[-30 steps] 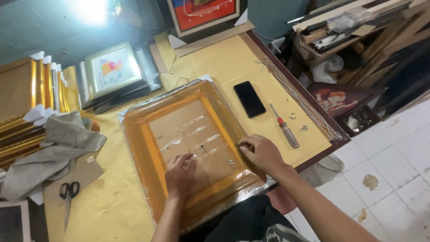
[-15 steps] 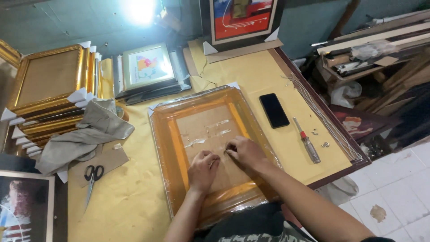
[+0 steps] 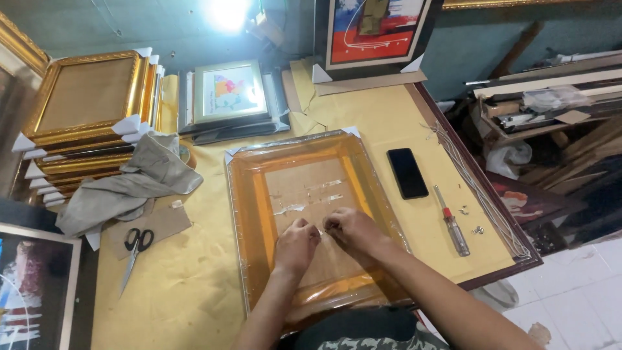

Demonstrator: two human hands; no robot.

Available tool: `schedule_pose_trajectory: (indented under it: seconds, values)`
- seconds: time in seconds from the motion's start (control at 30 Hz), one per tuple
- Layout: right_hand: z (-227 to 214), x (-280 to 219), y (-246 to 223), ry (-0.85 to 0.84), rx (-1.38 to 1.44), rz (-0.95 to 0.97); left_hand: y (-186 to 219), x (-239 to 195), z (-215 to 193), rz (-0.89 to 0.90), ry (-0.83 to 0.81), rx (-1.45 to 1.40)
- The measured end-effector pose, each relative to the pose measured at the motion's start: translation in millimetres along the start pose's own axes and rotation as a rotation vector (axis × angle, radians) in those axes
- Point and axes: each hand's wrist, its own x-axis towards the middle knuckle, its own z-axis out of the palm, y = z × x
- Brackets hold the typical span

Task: The person assembles hanging hardware for a picture frame by threading a white cord through small metal eyelets and fasteners. They repeatedly pick up eyelets, thread the cord, and secure the components by hand on a workbench.

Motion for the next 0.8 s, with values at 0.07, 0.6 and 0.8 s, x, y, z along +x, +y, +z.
schedule_pose_trajectory:
  seconds: [0.07, 0.6, 0.8]
  values:
    - [-1, 2, 2, -0.003, -0.005, -0.020, 8, 2, -1, 0.000, 0.002, 0.087]
    - [-2, -27, -35, 0.360, 0.751, 0.343, 1, 2, -15, -0.002, -0.054, 0.079]
    - [3, -27, -31, 0.379, 0.779, 0.276, 12, 16, -3, 0.013, -0.203, 0.267]
